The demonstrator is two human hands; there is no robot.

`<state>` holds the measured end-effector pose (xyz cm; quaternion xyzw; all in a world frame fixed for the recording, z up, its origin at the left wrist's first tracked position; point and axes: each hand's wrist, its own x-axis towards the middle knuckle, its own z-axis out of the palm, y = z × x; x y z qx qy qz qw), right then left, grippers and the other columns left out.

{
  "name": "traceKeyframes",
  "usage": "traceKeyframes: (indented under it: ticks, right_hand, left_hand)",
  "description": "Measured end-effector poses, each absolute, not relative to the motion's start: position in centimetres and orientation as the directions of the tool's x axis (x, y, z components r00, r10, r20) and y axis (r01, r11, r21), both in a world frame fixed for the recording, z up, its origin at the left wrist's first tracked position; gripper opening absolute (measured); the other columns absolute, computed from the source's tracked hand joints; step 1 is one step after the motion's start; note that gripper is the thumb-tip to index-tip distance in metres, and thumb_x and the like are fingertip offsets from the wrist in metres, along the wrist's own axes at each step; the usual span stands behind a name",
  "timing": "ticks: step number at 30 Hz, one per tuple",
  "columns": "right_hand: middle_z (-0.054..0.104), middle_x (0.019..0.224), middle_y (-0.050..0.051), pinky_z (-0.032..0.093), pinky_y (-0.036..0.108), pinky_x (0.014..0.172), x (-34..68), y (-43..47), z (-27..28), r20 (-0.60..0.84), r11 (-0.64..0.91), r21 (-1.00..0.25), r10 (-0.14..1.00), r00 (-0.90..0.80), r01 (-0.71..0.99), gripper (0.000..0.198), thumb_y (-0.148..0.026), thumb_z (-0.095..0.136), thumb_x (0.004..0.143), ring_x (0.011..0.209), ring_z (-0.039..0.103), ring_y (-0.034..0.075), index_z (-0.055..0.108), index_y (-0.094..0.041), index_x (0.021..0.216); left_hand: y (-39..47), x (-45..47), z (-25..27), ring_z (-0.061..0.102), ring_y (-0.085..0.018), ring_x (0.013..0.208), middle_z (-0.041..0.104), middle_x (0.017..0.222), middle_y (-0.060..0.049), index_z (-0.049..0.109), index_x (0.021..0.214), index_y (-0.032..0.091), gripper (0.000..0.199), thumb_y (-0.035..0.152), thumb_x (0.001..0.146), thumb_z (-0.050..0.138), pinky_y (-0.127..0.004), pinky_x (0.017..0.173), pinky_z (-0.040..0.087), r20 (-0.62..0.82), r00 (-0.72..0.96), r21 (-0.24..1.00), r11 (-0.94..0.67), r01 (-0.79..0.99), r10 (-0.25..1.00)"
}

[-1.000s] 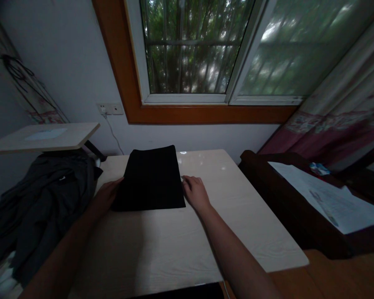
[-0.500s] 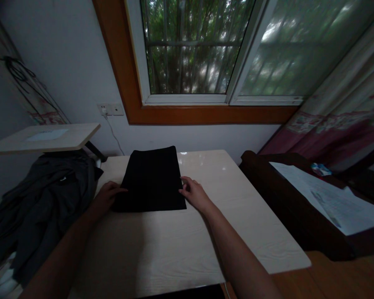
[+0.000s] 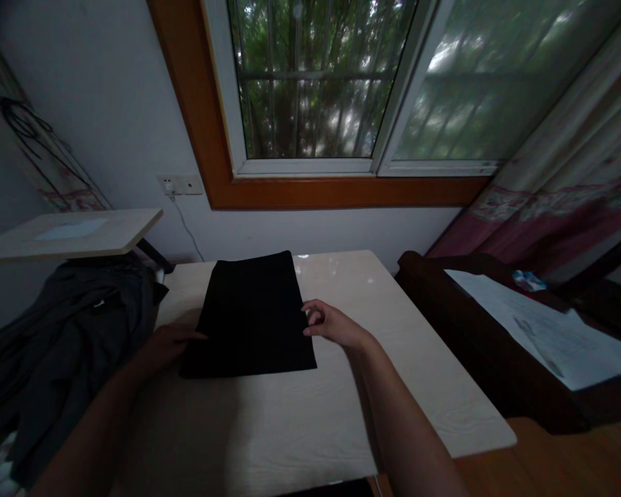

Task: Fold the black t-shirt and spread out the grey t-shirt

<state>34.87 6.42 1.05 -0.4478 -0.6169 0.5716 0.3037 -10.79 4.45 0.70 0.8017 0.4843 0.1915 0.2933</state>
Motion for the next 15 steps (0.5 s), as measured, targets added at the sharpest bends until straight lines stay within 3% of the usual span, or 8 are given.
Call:
traceKeyframes:
  ticks: [4, 9, 12, 15]
  right_hand:
    - [0.059, 0.07, -0.006, 0.04, 0.024, 0.059, 35.3, 6.2, 1.7, -0.179, -0.077, -0.971, 0.865, -0.469, 0.228, 0.052, -0.035, 0.086, 0.065, 0.061, 0.053, 0.011, 0.059, -0.02, 0.106]
    - [0.059, 0.077, -0.004, 0.041, 0.025, 0.061, 35.0, 5.8, 1.5, -0.074, 0.045, -0.967, 0.894, -0.441, 0.253, 0.057, -0.039, 0.074, 0.081, 0.066, 0.053, 0.012, 0.055, -0.02, 0.131]
    - [0.063, 0.087, 0.0, 0.046, 0.028, 0.068, 34.2, 5.7, 1.1, 0.051, 0.149, -0.945, 0.946, -0.32, 0.291, 0.054, -0.044, 0.064, 0.09, 0.074, 0.057, 0.014, 0.052, -0.021, 0.137]
    - [0.065, 0.094, 0.002, 0.049, 0.032, 0.078, 33.2, 5.9, 0.4, 0.132, 0.204, -0.9, 0.97, -0.206, 0.384, 0.049, -0.045, 0.06, 0.092, 0.081, 0.061, 0.016, 0.054, -0.022, 0.135]
  left_hand:
    - [4.1, -10.7, 1.3, 0.073, -0.023, 0.095, 0.078, 0.102, 0.0, 0.08, 0.102, 0.031, 0.034, 0.027, 0.079, 0.055, -0.037, 0.09, 0.055, -0.109, 0.506, 0.769, -0.25, 0.589, 0.856]
    - [3.7, -11.1, 1.8, 0.071, -0.026, 0.102, 0.077, 0.108, -0.003, 0.079, 0.103, 0.03, 0.031, 0.03, 0.081, 0.057, -0.038, 0.093, 0.053, -0.143, 0.503, 0.768, -0.225, 0.6, 0.852]
    - [3.6, -11.5, 1.8, 0.069, -0.026, 0.102, 0.075, 0.108, -0.004, 0.071, 0.122, 0.029, 0.041, 0.036, 0.084, 0.058, -0.04, 0.092, 0.054, -0.089, 0.456, 0.767, -0.231, 0.599, 0.885]
    - [3.7, -11.2, 1.6, 0.07, -0.025, 0.096, 0.073, 0.106, -0.005, 0.048, 0.147, 0.028, 0.059, 0.043, 0.09, 0.054, -0.041, 0.088, 0.055, -0.071, 0.319, 0.793, -0.141, 0.593, 0.945]
